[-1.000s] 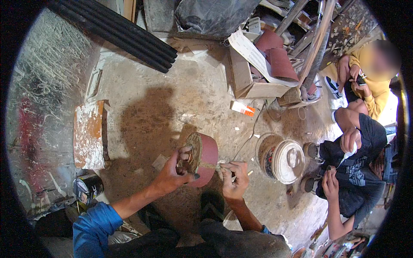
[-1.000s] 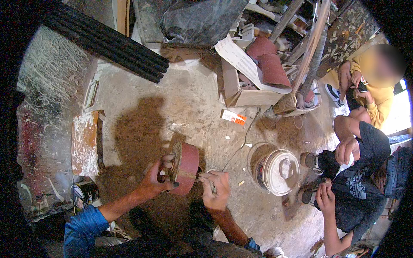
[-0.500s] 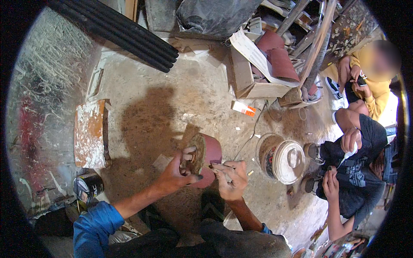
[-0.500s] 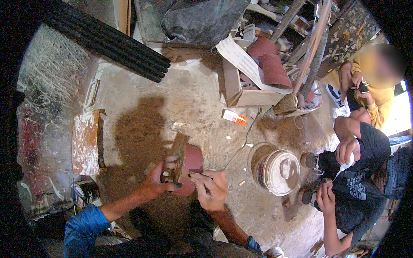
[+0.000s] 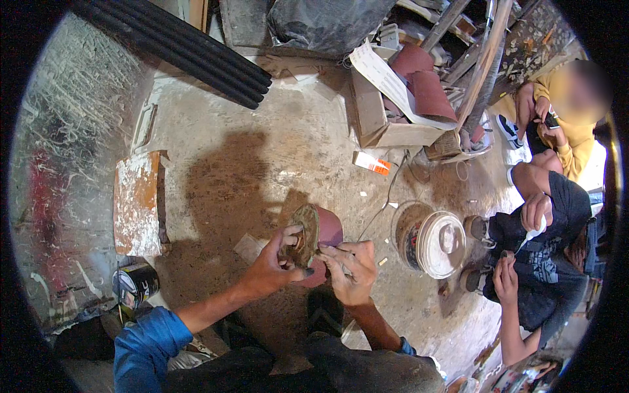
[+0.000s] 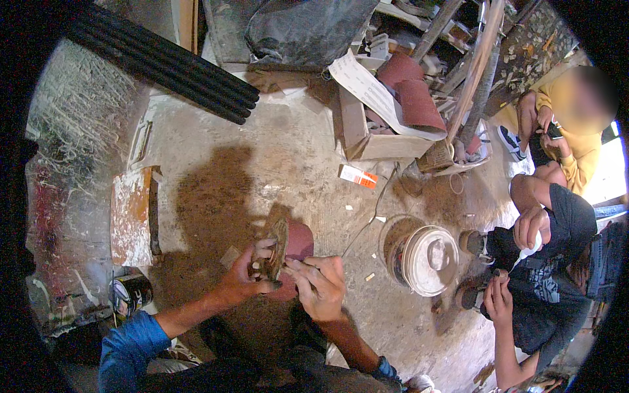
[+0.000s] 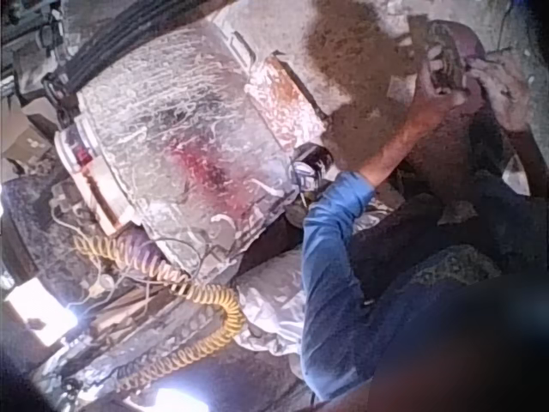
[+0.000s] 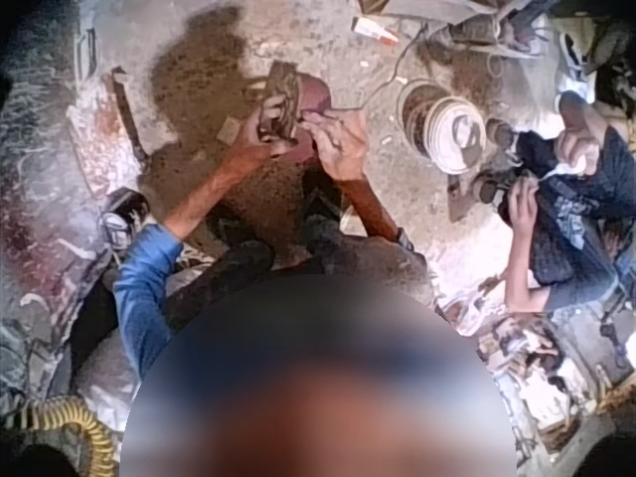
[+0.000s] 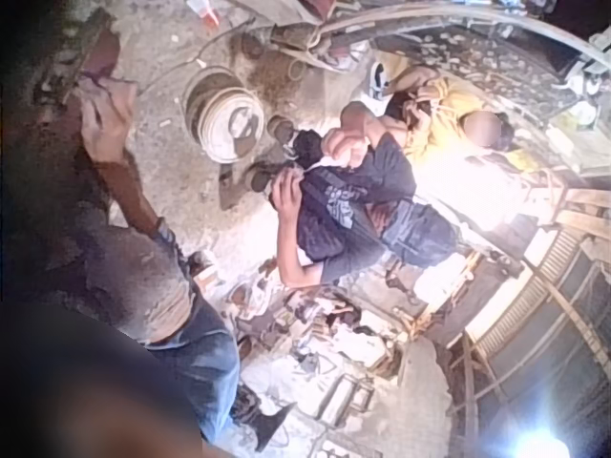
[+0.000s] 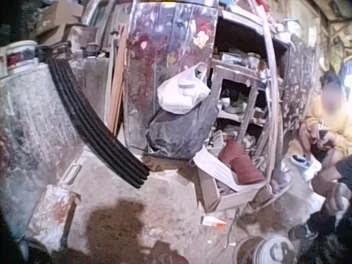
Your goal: The person retrieves a glue tube from a drawer, then sits on the floor and applies glue to the edge of a sanding disc. They rotate the disc and continue applying glue along the seam.
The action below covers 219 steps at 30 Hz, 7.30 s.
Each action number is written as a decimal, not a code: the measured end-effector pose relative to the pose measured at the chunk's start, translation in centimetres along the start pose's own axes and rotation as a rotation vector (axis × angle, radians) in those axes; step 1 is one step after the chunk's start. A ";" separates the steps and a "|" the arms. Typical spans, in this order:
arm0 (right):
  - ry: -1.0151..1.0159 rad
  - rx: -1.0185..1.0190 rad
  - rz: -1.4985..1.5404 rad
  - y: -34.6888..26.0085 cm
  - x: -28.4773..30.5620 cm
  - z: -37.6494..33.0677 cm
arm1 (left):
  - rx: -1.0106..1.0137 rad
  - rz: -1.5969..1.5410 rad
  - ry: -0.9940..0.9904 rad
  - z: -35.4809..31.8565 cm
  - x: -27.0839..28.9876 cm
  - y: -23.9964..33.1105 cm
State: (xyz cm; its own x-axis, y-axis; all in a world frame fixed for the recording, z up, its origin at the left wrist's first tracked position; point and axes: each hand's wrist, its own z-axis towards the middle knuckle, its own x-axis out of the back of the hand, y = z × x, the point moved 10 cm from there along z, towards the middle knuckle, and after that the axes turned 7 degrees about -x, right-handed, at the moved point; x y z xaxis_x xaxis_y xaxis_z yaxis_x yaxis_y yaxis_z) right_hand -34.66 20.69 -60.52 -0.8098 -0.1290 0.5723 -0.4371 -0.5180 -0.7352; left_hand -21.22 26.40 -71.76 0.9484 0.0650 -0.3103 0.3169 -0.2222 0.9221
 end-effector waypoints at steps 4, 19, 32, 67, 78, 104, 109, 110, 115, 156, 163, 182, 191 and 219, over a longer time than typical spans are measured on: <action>-0.019 0.024 0.018 -0.2 -0.2 0.0 | -0.021 0.014 0.009 0.1 0.0 0.2; -0.070 0.255 -0.067 -0.6 -1.2 -2.5 | -0.013 0.054 0.024 0.2 0.4 0.0; -0.076 0.175 -0.176 1.5 -1.0 -4.4 | -0.035 0.053 0.126 -0.1 2.4 -0.7; -0.498 -0.561 0.383 6.4 -6.3 -9.7 | -0.240 1.151 0.256 0.5 -0.5 2.0; -0.481 -0.436 0.197 5.7 -5.6 -8.7 | -0.220 1.122 0.230 0.8 -0.5 2.1; -0.473 -0.127 0.075 5.3 1.7 2.2 | -0.068 0.327 -0.305 1.6 -0.3 6.8; -0.368 -0.315 0.266 7.2 1.5 1.2 | -0.224 0.497 -0.297 2.2 0.0 10.6; -0.365 -0.365 0.288 7.9 1.2 0.7 | -0.369 0.577 -0.279 2.0 -0.4 12.3; -0.287 -0.483 0.432 9.5 0.5 -1.0 | -0.436 0.770 -0.177 1.8 -0.9 13.7; 0.356 -0.773 0.088 28.8 3.5 -1.2 | -0.226 0.595 0.129 3.0 3.8 11.1; 0.449 -0.691 -0.018 28.9 3.0 2.2 | -0.283 0.794 0.094 2.2 3.8 12.4; 0.455 -0.732 0.365 30.7 1.2 4.2 | -0.223 0.451 0.057 2.3 3.6 12.0; 0.055 -0.719 0.618 14.1 4.2 4.8 | -0.439 0.650 0.224 1.8 3.2 15.0; 0.145 -0.551 0.651 1.8 9.0 1.6 | -0.438 0.796 0.443 0.7 2.2 15.7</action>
State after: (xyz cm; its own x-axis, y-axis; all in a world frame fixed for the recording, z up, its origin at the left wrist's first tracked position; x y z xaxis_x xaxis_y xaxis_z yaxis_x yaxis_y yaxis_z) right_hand -42.07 17.23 -56.07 -0.9905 -0.1289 -0.0486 0.0344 0.1100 -0.9933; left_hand -14.16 22.38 -58.12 0.7752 0.4287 0.4640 -0.5188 0.0128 0.8548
